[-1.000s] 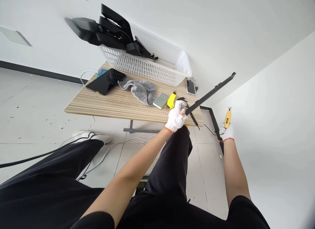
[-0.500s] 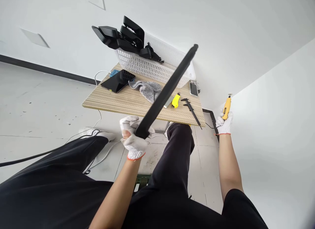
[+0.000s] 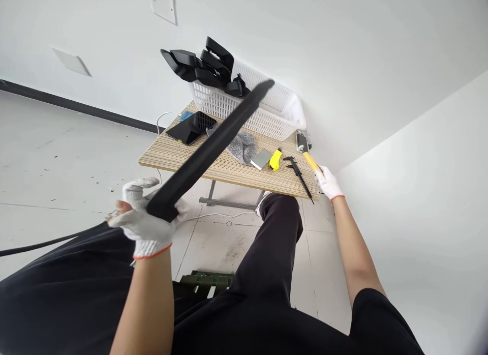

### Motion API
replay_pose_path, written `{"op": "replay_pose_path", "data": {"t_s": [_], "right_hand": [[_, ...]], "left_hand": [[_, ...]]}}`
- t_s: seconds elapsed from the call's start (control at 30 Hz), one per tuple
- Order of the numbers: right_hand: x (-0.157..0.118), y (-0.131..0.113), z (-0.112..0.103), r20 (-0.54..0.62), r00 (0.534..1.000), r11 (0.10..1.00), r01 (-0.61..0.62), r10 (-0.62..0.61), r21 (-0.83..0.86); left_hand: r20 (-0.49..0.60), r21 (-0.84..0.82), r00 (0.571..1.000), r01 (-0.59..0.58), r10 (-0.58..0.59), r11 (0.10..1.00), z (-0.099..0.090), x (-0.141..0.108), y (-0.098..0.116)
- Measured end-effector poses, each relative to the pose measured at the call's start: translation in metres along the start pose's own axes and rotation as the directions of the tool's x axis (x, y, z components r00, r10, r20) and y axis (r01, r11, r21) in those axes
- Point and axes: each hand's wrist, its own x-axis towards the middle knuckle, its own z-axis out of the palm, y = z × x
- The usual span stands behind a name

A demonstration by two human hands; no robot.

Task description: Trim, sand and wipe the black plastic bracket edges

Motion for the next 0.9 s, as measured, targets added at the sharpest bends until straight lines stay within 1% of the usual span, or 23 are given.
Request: {"op": "replay_pose_path", "data": {"t_s": [0.07,0.1,0.2,0.27,0.33,0.43,0.5,0.53,0.6,0.63,0.67,0.7,0.8,0.87,0.9], "right_hand": [[0.013,-0.019,0.011,0.049,0.998,0.987,0.045,-0.038,-0.156],[0.019,-0.028,0.016,0.071,0.996,0.973,0.065,-0.05,-0.22],[0.033,-0.051,0.03,0.122,0.99,0.924,0.105,-0.064,-0.367],[0.038,-0.062,0.038,0.135,0.989,0.89,0.121,-0.067,-0.44],[0.04,-0.071,0.043,0.126,0.99,0.856,0.125,-0.07,-0.501],[0.037,-0.092,0.05,0.038,0.993,0.817,0.114,-0.112,-0.565],[0.032,-0.115,0.061,-0.02,0.983,0.806,0.138,-0.183,-0.576],[0.028,-0.13,0.07,-0.023,0.974,0.802,0.171,-0.225,-0.572],[0.02,-0.161,0.094,0.047,0.952,0.79,0.277,-0.302,-0.547],[0.016,-0.177,0.109,0.105,0.932,0.778,0.349,-0.347,-0.523],[0.011,-0.192,0.125,0.162,0.899,0.766,0.433,-0.407,-0.476],[0.006,-0.207,0.141,0.203,0.873,0.76,0.487,-0.444,-0.43],[-0.005,-0.24,0.181,0.246,0.854,0.783,0.518,-0.458,-0.344],[-0.007,-0.257,0.195,0.26,0.848,0.79,0.526,-0.461,-0.315],[-0.005,-0.265,0.197,0.266,0.844,0.79,0.532,-0.466,-0.306]], "left_hand": [[0.029,0.047,0.999,-0.015,0.014,0.999,-0.015,0.009,0.006],[0.026,0.061,1.0,-0.008,0.006,0.998,-0.021,0.012,0.009],[-0.073,0.068,0.996,0.049,-0.044,0.996,-0.036,0.019,0.021],[-0.122,0.093,0.992,0.05,-0.038,0.994,-0.044,0.021,0.029],[-0.122,0.137,0.992,0.01,0.007,0.991,-0.051,0.023,0.036],[-0.127,0.158,0.991,-0.015,0.035,0.987,-0.059,0.024,0.043],[-0.119,0.149,0.992,-0.029,0.047,0.988,-0.063,0.024,0.044],[-0.1,0.146,0.994,-0.037,0.051,0.989,-0.064,0.024,0.044],[-0.07,0.13,0.996,-0.045,0.054,0.991,-0.068,0.025,0.043],[-0.064,0.117,0.997,-0.04,0.048,0.992,-0.069,0.026,0.042],[-0.059,0.103,0.998,-0.029,0.035,0.994,-0.071,0.026,0.042],[-0.05,0.089,0.999,-0.011,0.016,0.996,-0.073,0.026,0.042],[-0.046,0.072,0.998,0.049,-0.045,0.996,-0.079,0.026,0.047],[-0.088,0.062,0.992,0.095,-0.09,0.994,-0.083,0.025,0.054],[-0.121,0.051,0.987,0.116,-0.109,0.992,-0.084,0.025,0.057]]}}
